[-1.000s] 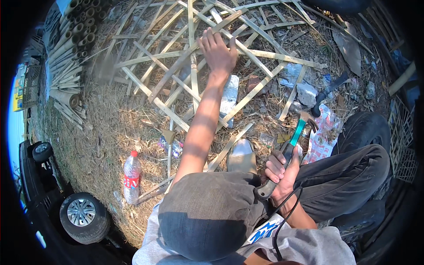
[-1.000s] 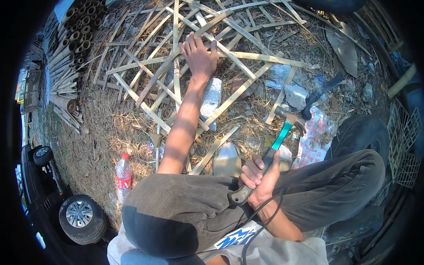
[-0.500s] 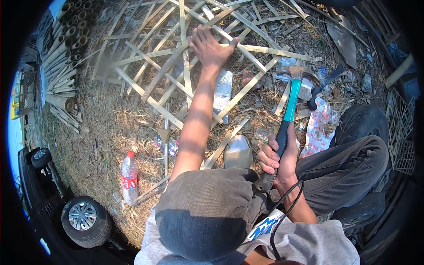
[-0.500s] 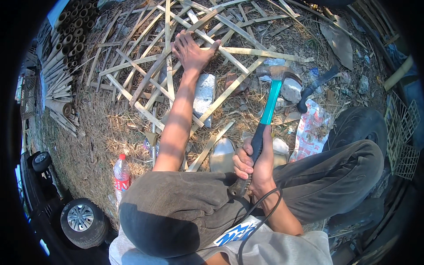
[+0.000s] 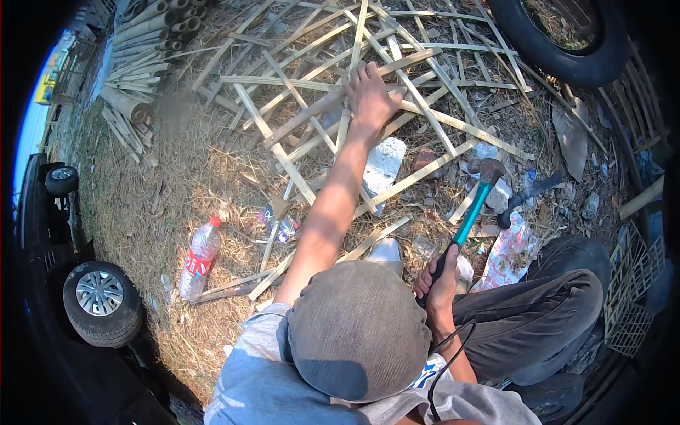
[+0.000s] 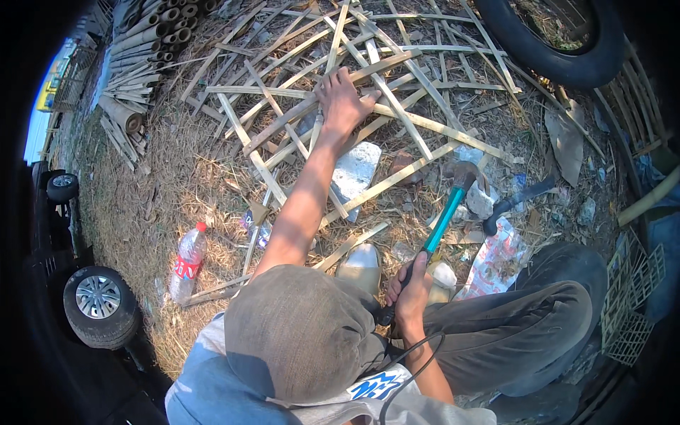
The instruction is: The person assembles a lattice structure from bamboo strips, using a hammer and nails to join the overlapping pieces and kemudian shifting the frame to work on a new section.
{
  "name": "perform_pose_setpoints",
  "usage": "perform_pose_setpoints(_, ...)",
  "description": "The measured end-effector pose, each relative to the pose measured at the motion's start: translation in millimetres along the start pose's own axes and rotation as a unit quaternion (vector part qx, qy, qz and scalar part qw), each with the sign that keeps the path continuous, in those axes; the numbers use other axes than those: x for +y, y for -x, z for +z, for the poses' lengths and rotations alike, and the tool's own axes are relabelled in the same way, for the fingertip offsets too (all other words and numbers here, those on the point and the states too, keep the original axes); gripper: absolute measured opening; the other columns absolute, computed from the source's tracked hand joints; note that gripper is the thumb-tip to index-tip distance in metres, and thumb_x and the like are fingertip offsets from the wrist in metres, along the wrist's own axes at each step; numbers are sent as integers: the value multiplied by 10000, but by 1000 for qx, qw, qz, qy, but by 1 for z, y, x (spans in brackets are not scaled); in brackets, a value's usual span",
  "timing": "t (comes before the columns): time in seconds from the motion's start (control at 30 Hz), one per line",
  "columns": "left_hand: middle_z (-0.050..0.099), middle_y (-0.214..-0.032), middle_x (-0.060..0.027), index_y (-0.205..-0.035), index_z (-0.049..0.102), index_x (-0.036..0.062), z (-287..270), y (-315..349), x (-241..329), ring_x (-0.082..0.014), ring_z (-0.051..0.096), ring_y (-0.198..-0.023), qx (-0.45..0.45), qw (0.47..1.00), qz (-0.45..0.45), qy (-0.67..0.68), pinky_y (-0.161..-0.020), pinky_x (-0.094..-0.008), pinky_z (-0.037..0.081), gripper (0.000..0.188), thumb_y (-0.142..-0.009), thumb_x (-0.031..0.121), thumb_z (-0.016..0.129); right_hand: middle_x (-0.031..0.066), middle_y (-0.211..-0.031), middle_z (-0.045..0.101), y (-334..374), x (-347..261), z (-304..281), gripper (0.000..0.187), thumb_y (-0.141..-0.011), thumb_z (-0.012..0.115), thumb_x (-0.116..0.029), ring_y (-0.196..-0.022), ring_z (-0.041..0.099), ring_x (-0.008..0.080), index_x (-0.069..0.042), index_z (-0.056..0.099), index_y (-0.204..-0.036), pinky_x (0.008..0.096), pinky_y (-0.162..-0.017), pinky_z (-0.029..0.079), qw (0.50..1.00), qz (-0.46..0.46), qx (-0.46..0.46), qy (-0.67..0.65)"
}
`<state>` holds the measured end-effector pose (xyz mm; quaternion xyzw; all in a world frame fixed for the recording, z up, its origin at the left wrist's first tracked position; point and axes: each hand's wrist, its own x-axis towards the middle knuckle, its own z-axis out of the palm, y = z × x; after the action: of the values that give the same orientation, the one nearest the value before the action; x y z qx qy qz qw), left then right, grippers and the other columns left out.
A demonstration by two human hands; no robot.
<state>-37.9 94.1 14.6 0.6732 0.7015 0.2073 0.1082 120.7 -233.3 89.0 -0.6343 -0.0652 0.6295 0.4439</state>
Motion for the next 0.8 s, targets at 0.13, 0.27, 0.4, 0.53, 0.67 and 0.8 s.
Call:
perform_pose_setpoints(0.13, 531, -1380, -215, -1322, 509, 22, -42, -37, -45, -363, 429, -1366, -155, 986, -59, 16, -1123, -561, 328, 668, -820, 355, 799, -1, -499, 339, -5, -5, 1, 597, -1003, 413, -651, -366, 351, 130, -112, 410, -746, 292, -341, 318, 999, -19, 20, -22)
perform_pose_setpoints(0.27, 609, -1219, -243, -1110, 616, -77, -29, -35, -46, -315, 606, -1124, 79, 993, 15, -88, -972, -426, 490, 710, -697, 420, 911, -32, -530, 341, -14, -10, -8, 629, -916, 482, -749, -397, 362, 109, -147, 404, -751, 274, -374, 314, 996, -22, 60, -56)
perform_pose_setpoints(0.4, 711, -764, -141, -797, 698, -32, -44, -48, -72, -230, 655, -663, -169, 980, -88, 51, -730, -336, 516, 601, -616, 486, 942, -36, -551, 350, -26, -8, -16, 612, -915, 502, -735, -421, 378, 106, -149, 401, -771, 273, -386, 328, 994, -16, 67, -86)
perform_pose_setpoints(0.53, 730, -840, -206, -791, 719, -30, -72, -31, -46, -271, 713, -827, -212, 973, -79, 40, -793, -362, 561, 600, -645, 525, 893, -36, -570, 358, -27, -13, -24, 592, -926, 507, -709, -432, 381, 105, -142, 401, -794, 274, -394, 337, 991, -25, 83, -103)
perform_pose_setpoints(0.67, 682, -681, -109, -681, 702, 6, -90, -20, -35, -180, 599, -548, -192, 976, -63, 80, -515, -343, 464, 419, -686, 412, 805, -40, -568, 356, -29, -19, -22, 582, -932, 505, -698, -437, 383, 98, -142, 408, -789, 272, -398, 337, 991, -11, 81, -109)
perform_pose_setpoints(0.8, 673, -648, -123, -658, 679, 15, -149, -28, 7, -223, 635, -567, -105, 987, -97, 73, -538, -338, 489, 396, -599, 381, 821, -24, -566, 356, -44, -27, -31, 561, -966, 487, -642, -448, 380, 119, -121, 397, -779, 300, -411, 337, 987, -17, 99, -129)
